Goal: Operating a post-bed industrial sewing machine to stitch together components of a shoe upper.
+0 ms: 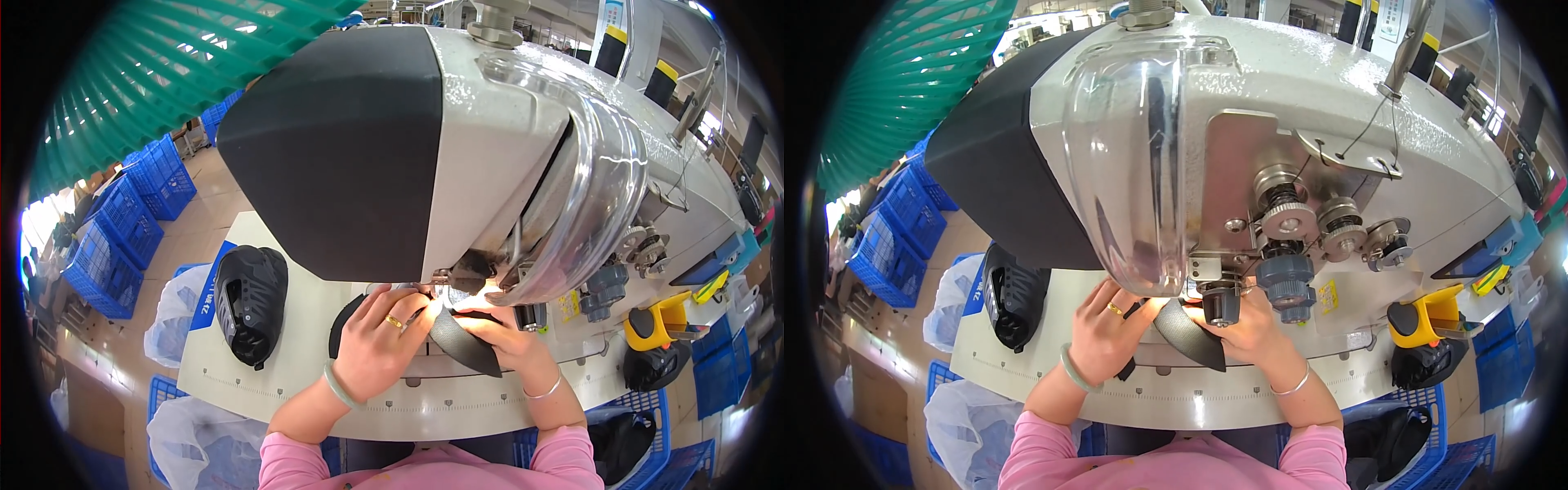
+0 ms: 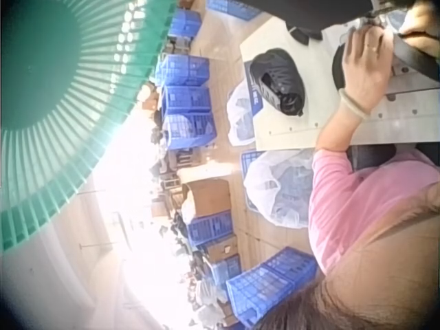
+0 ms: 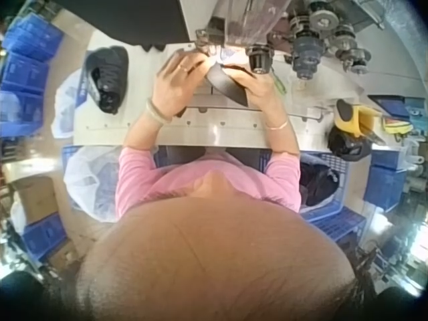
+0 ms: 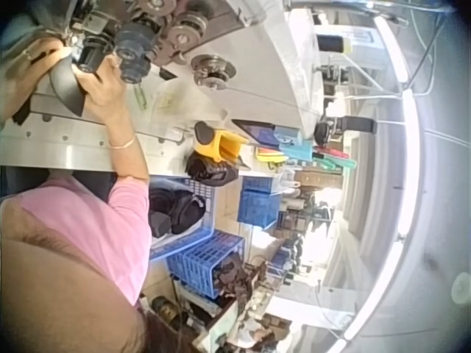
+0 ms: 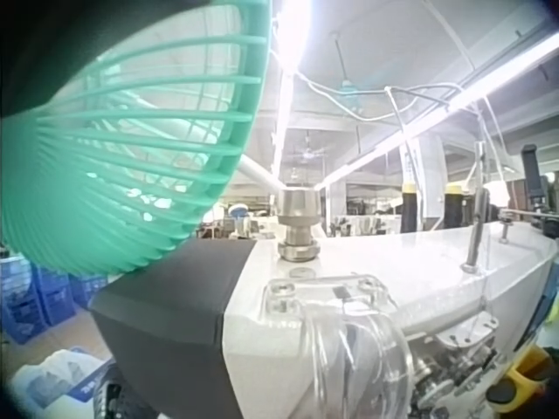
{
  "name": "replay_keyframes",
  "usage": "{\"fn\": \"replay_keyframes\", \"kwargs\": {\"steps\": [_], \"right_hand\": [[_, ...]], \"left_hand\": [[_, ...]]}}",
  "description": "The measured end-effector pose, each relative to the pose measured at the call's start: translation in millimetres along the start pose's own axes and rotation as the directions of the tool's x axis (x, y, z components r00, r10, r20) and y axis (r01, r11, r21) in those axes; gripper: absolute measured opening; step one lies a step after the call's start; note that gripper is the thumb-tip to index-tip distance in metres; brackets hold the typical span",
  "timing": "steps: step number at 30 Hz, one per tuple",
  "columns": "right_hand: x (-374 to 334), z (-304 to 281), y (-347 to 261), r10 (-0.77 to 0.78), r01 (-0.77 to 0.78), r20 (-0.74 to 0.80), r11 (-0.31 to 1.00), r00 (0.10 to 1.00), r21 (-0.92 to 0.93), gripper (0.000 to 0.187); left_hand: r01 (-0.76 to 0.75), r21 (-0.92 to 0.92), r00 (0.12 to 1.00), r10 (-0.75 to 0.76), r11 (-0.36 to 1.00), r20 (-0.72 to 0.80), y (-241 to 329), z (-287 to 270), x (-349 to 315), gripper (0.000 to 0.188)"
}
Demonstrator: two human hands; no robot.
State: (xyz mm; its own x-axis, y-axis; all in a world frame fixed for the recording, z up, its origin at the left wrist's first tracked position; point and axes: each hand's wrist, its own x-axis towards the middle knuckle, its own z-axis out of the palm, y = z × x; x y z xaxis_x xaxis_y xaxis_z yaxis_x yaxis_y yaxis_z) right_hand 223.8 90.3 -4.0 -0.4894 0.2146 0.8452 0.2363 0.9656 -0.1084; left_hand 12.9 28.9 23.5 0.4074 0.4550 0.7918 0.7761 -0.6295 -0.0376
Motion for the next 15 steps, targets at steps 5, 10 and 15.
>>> {"fn": "replay_keyframes", "kwargs": {"steps": [5,10,15], "right_hand": [[-1.5,-5.0,-0.3,-0.004,0.007,0.053,0.998,0.999,-0.054,0.027],[7.2,-10.8,-8.9,-0.047,0.074,0.134,0.977,0.99,-0.2,0.031],[0.0,-13.1,-12.4,0.022,0.012,0.181,0.983,0.983,-0.184,0.041]], "left_hand": [[-0.015,-0.056,0.999,0.013,0.998,-0.033,-2.5,-2.2,-1.0,0.029],[0.246,-0.28,0.968,-0.252,0.928,0.014,-8.1,-0.1,-3.7,0.026],[0.096,-0.079,0.992,-0.103,0.992,-0.079,0.0,2.1,-4.4,0.028]]}}
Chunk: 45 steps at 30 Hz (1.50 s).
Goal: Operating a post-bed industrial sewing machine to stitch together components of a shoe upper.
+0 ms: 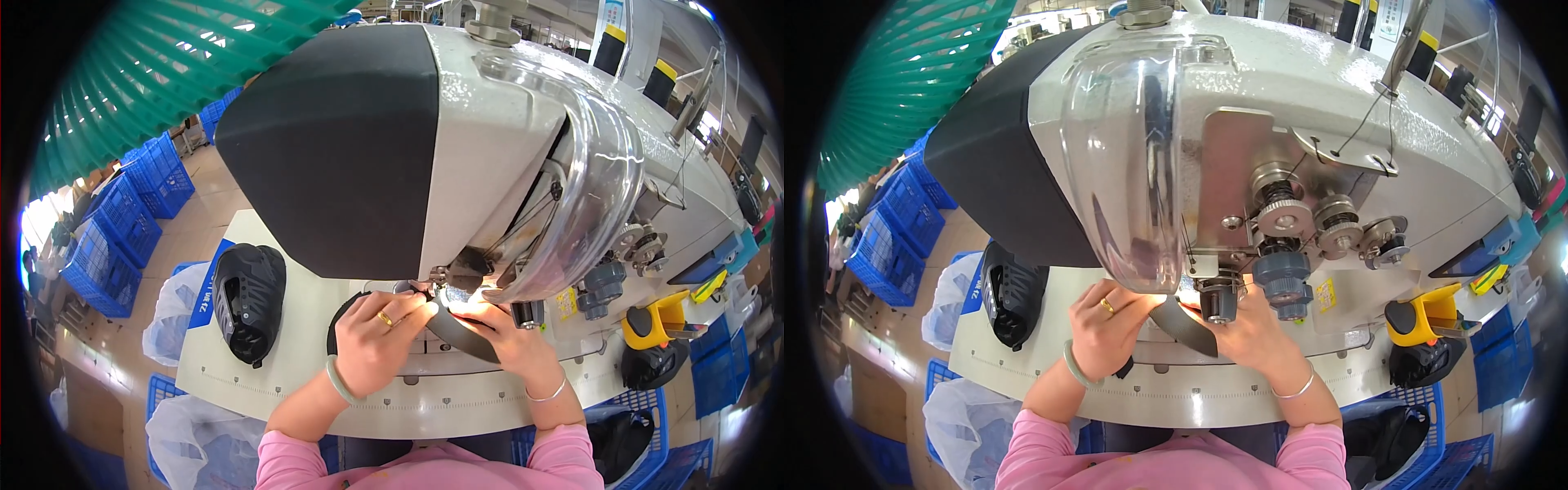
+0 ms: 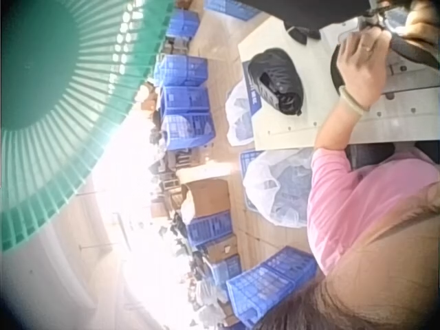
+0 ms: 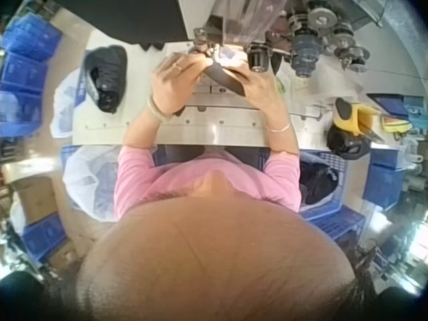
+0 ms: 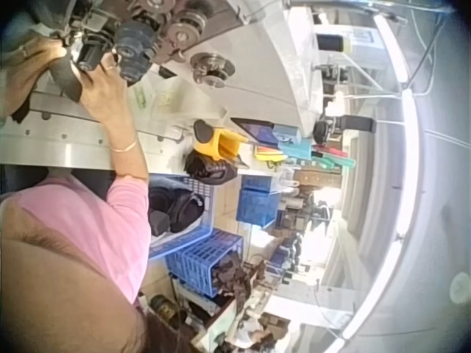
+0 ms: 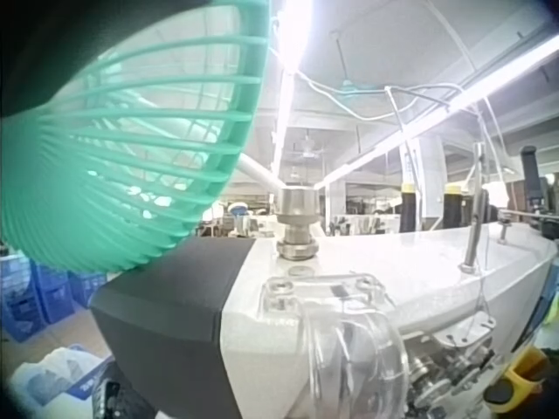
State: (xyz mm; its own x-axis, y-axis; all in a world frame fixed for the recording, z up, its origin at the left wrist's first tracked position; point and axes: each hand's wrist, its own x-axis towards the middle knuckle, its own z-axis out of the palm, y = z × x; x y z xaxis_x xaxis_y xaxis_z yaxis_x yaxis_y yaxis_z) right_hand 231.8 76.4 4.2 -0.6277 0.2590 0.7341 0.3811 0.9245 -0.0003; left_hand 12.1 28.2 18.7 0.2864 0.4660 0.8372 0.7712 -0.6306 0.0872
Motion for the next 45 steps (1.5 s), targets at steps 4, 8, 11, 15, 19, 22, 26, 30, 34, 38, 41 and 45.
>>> {"fn": "replay_keyframes", "kwargs": {"steps": [4,8,11,15,19,22,26,30,34,38,41,45], "right_hand": [[-3.4,1.4,3.0,-0.017,0.017,0.01,0.999,1.0,-0.034,0.042],[-3.9,5.3,4.8,-0.032,0.031,-0.05,0.999,0.998,-0.024,0.041],[-5.5,5.6,4.5,-0.027,0.025,-0.061,0.999,0.998,-0.024,0.039],[-6.2,8.2,1.7,-0.012,0.009,-0.06,0.999,0.998,-0.054,0.034],[-16.8,20.2,-3.6,0.02,-0.027,-0.069,0.995,0.997,-0.097,0.033],[-6.7,16.6,-15.7,0.022,-0.033,-0.065,0.984,0.998,-0.178,0.033],[6.8,5.4,-21.8,0.017,-0.025,-0.046,0.986,0.999,-0.165,0.039],[-0.1,7.7,-19.1,0.053,-0.057,-0.039,0.992,0.998,-0.116,0.041],[-2.4,12.1,-18.1,0.075,-0.08,-0.073,0.994,0.995,-0.075,0.041],[6.1,6.9,-22.7,0.06,-0.074,-0.123,0.991,0.991,-0.112,0.04],[7.5,6.4,-26.2,0.097,-0.105,-0.111,0.992,0.989,-0.067,0.04],[0.8,14.2,-27.8,0.104,-0.114,-0.102,0.989,0.989,-0.093,0.041]], "left_hand": [[-0.023,0.044,1.0,0.022,0.999,0.015,4.5,-1.6,-1.2,0.029],[-0.025,0.067,0.999,0.023,0.997,0.03,7.2,-0.8,-0.6,0.03],[-0.017,0.059,0.999,0.015,0.998,0.037,8.1,0.1,-1.0,0.029],[-0.002,0.045,0.999,0.0,0.999,0.034,7.7,1.2,0.4,0.028],[-0.058,0.035,0.997,0.056,0.998,0.044,1.5,-1.9,2.5,0.029],[-0.104,0.001,0.995,0.104,0.995,-0.012,-4.2,-1.6,2.3,0.029],[0.111,-0.159,0.991,-0.121,0.981,-0.054,-8.1,4.6,-0.8,0.026],[0.113,-0.098,0.987,-0.123,0.989,-0.103,-0.4,7.1,1.0,0.023],[-0.031,0.088,0.995,0.039,0.996,-0.089,9.3,4.4,-1.0,0.026],[-0.038,0.087,0.999,0.04,0.995,-0.029,12.4,3.0,-2.1,0.029],[-0.044,0.092,0.999,0.044,0.995,0.0,12.3,1.0,-3.2,0.032],[-0.02,0.094,1.0,0.018,0.995,0.02,13.2,0.5,-3.9,0.033]]}}
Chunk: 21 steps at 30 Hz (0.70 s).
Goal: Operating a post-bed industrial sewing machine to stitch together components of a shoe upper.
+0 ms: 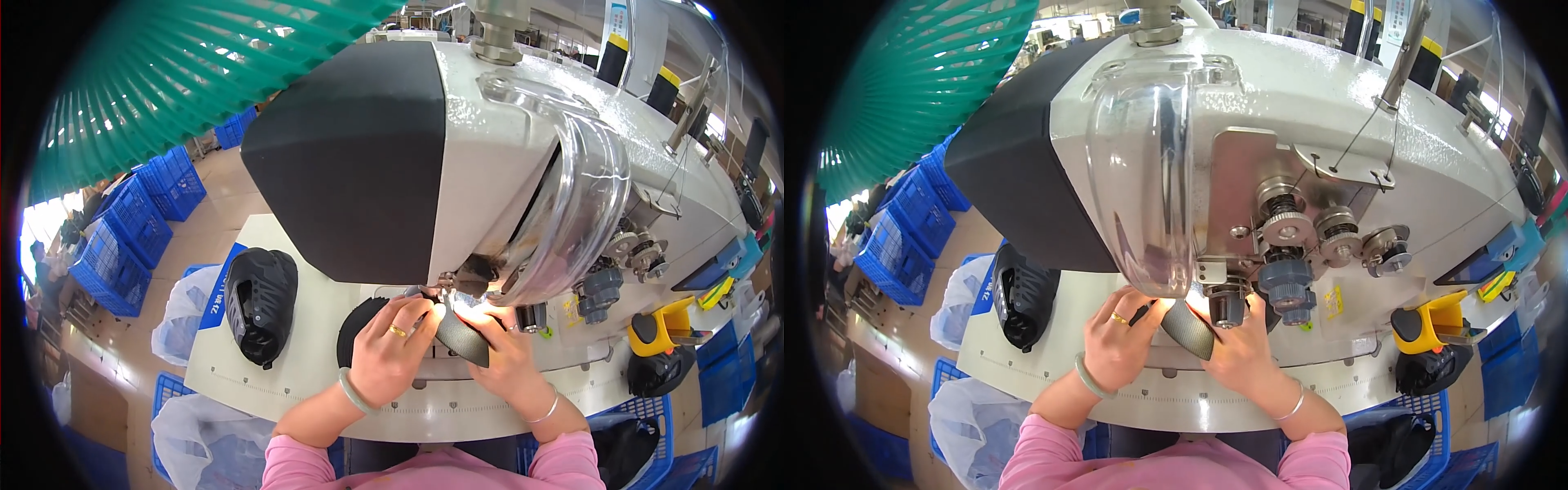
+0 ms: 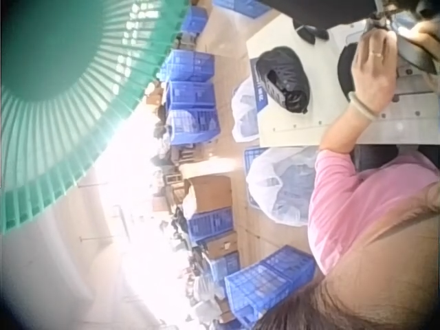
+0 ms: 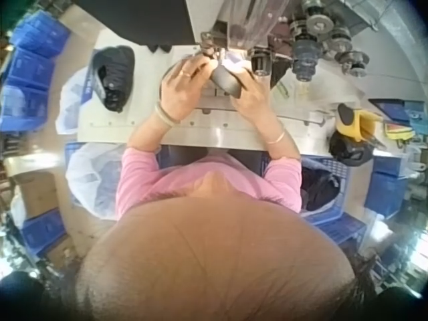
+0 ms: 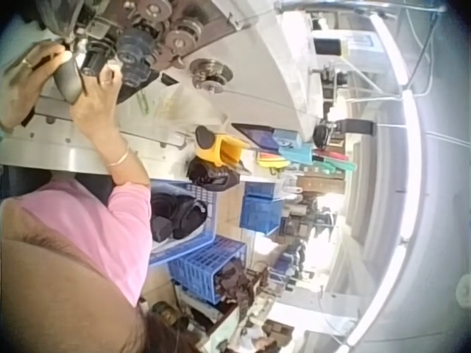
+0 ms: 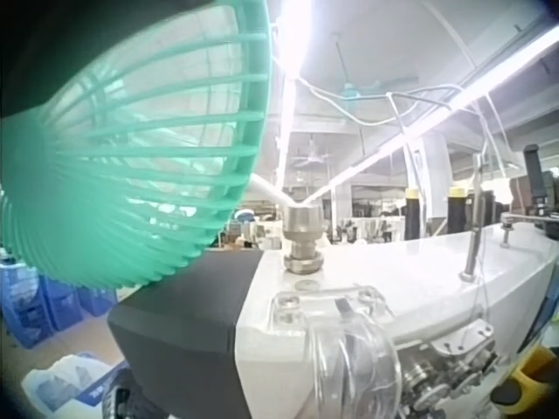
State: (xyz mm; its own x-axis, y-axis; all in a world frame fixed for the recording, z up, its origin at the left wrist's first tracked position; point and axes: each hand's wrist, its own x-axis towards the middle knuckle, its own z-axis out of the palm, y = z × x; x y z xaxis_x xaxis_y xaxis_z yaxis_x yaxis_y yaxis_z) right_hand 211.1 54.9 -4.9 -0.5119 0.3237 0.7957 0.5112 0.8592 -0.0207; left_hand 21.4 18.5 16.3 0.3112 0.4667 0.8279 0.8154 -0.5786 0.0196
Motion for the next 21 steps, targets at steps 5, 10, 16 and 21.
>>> {"fn": "replay_keyframes", "kwargs": {"steps": [5,10,16,21], "right_hand": [[0.6,2.0,-4.2,0.006,-0.008,-0.026,0.998,1.0,-0.061,0.039],[2.2,2.0,-13.8,0.055,-0.053,0.021,0.994,0.998,-0.093,0.036],[10.8,2.2,-21.2,0.091,-0.091,-0.002,0.989,0.996,-0.117,0.034],[5.4,8.8,-14.5,0.156,-0.151,-0.055,0.985,0.986,0.08,0.028]], "left_hand": [[-0.005,-0.023,1.0,0.006,1.0,0.024,-1.0,0.4,1.2,0.031],[-0.039,-0.045,0.999,0.041,0.998,0.022,-4.7,-2.0,1.7,0.028],[0.187,-0.257,0.978,-0.204,0.948,-0.04,-11.8,6.2,9.4,0.02],[0.108,-0.06,0.979,-0.117,0.992,-0.167,1.8,15.4,7.9,0.027]]}}
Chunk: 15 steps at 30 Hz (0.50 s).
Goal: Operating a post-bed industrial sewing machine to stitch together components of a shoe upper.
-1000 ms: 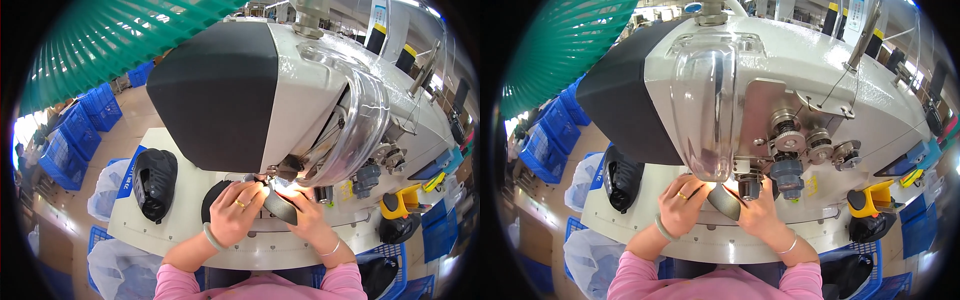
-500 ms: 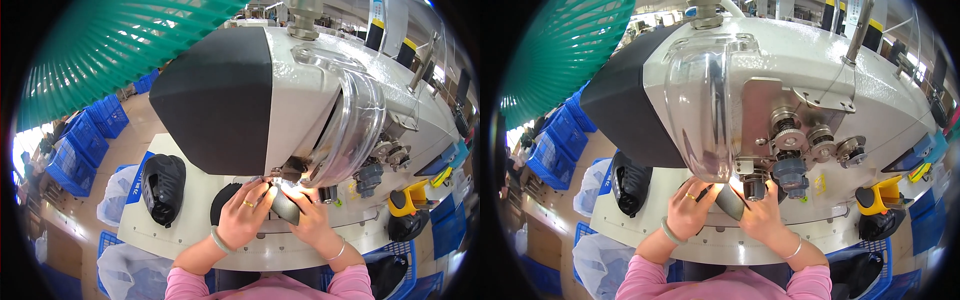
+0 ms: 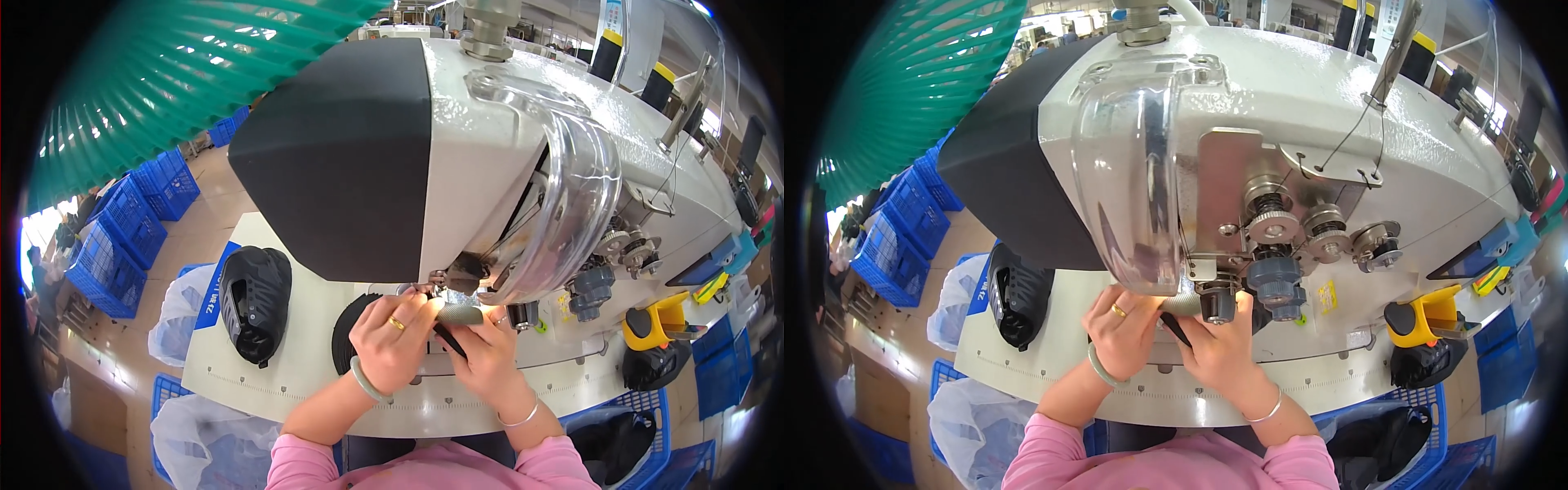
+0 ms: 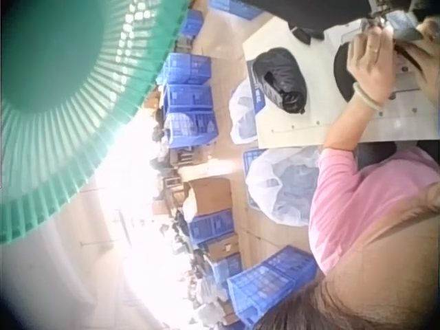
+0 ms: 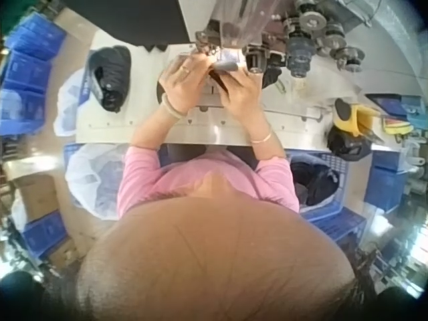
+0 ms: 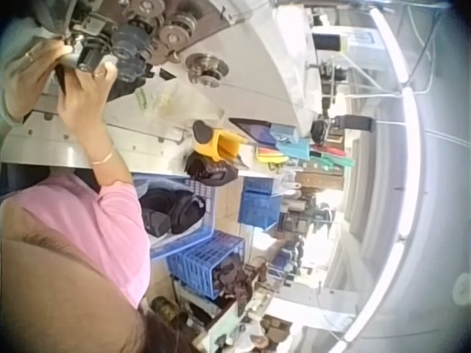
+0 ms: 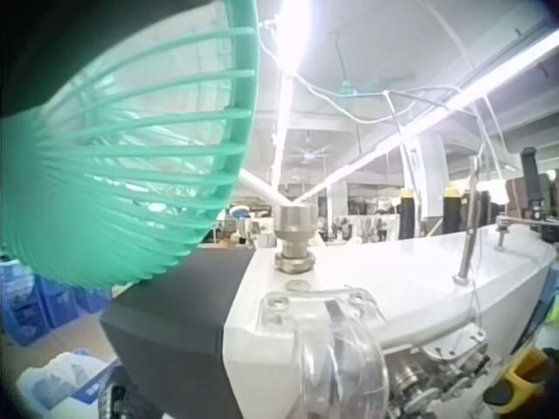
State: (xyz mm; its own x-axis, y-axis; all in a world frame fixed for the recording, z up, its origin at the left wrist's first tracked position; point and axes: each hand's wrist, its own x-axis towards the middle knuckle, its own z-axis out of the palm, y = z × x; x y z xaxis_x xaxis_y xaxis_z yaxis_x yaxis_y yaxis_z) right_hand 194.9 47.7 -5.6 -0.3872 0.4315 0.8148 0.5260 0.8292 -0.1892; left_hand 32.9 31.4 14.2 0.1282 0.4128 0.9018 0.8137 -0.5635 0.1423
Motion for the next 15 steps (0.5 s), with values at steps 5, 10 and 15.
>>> {"fn": "replay_keyframes", "kwargs": {"steps": [5,10,15], "right_hand": [[-7.4,-8.0,5.0,-0.01,0.01,0.055,1.0,0.998,0.006,0.025],[-4.3,-14.0,-1.6,0.014,-0.012,0.104,1.0,0.994,-0.02,0.03],[-7.9,-11.2,0.7,0.038,-0.036,0.091,0.999,0.995,-0.021,0.031]], "left_hand": [[-0.066,0.011,0.989,0.064,0.998,0.134,1.7,-10.9,0.0,0.033],[-0.071,0.0,0.981,0.07,0.997,0.182,-0.5,-21.2,3.0,0.033],[-0.035,-0.018,0.983,0.037,0.999,0.182,-4.5,-16.9,0.3,0.034]]}}
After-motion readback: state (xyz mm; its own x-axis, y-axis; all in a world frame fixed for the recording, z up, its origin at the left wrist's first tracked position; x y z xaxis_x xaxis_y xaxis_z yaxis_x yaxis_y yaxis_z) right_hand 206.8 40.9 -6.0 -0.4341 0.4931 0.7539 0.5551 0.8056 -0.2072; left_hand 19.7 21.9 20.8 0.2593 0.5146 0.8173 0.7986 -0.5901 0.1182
